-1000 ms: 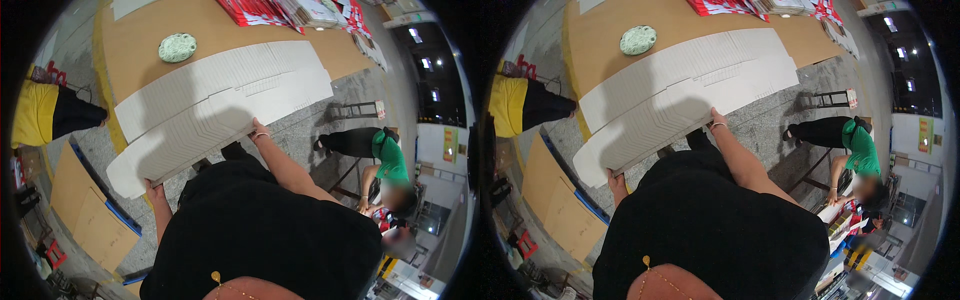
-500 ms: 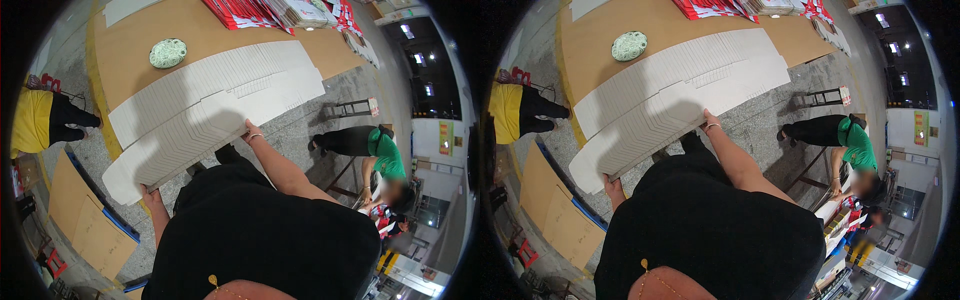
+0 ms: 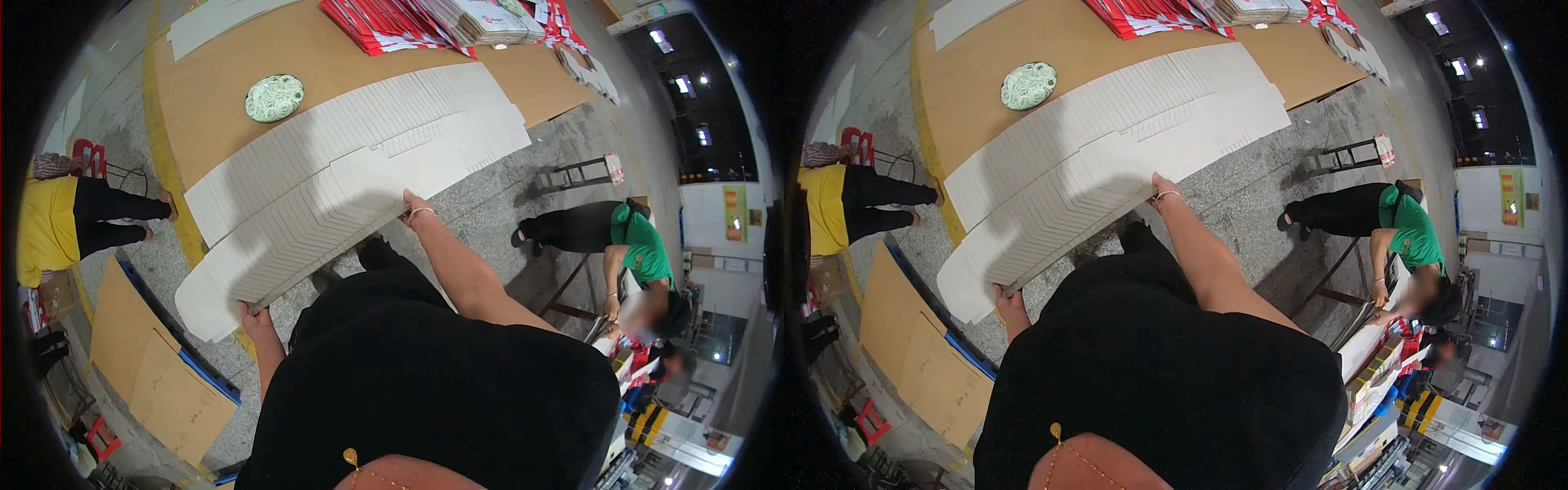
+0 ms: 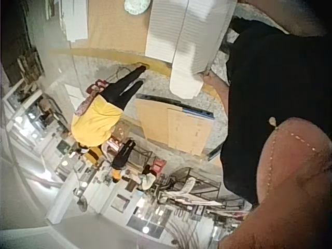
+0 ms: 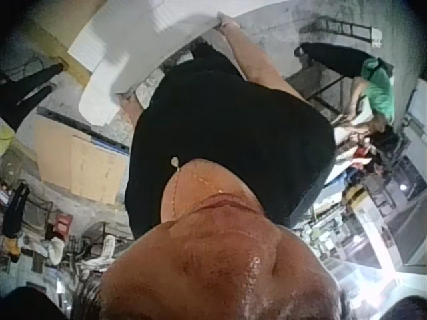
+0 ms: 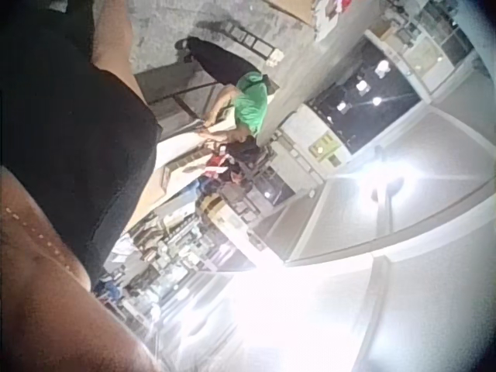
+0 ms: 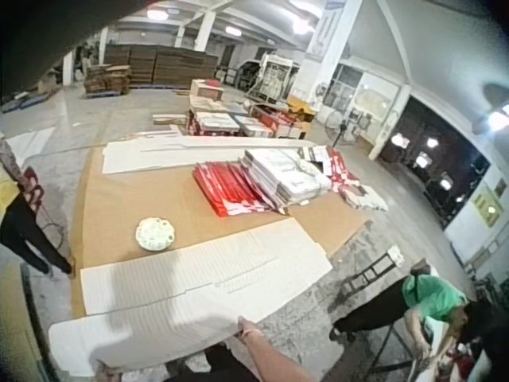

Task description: Organizing and stacking large cardboard sheets in an industrial setting.

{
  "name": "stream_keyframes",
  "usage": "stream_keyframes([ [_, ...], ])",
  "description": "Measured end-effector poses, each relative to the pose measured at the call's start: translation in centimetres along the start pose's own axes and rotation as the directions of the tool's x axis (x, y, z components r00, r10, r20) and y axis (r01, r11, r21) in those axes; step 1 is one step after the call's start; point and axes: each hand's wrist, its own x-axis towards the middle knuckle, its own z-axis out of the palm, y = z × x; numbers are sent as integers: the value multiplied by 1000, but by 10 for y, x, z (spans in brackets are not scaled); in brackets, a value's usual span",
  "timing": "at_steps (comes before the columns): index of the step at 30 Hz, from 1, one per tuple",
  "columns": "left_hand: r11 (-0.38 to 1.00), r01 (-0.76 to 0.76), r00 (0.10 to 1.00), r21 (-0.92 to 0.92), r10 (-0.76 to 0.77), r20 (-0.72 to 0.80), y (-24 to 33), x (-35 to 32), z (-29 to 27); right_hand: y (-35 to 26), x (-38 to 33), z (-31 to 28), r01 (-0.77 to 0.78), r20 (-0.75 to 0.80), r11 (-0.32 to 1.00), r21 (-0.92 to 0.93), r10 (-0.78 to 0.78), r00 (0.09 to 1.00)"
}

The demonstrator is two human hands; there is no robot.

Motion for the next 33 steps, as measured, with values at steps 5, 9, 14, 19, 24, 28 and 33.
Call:
stream_keyframes([
  [5, 830, -417, 822, 371, 171, 542, 7, 1, -31, 2, 3, 8, -34, 65, 999, -10, 35, 997],
  [9, 743, -517, 760, 425, 171, 627, 6, 2, -34, -1, 5, 5, -73, 98, 997, 11, 72, 993],
  [14, 749, -474, 834, 464, 212, 509, 11, 17, -46, 6, -1, 12, -61, 51, 998, -18, 62, 997],
  [19, 745, -497, 797, 445, 189, 573, 8, 23, -38, -4, 11, 4, -55, 125, 998, -2, 55, 991],
  [24, 790, -464, 831, 401, 232, 505, 18, 21, -56, 4, -30, 32, -49, -3, 997, -65, 49, 999],
  [28, 722, -527, 787, 448, 217, 577, 14, 15, -45, 1, -22, 21, -67, 54, 997, 24, 65, 996],
  [33, 990, -118, 972, 76, 100, 212, 15, 12, -24, 4, -26, 24, -17, 77, 1000, -5, 17, 997],
])
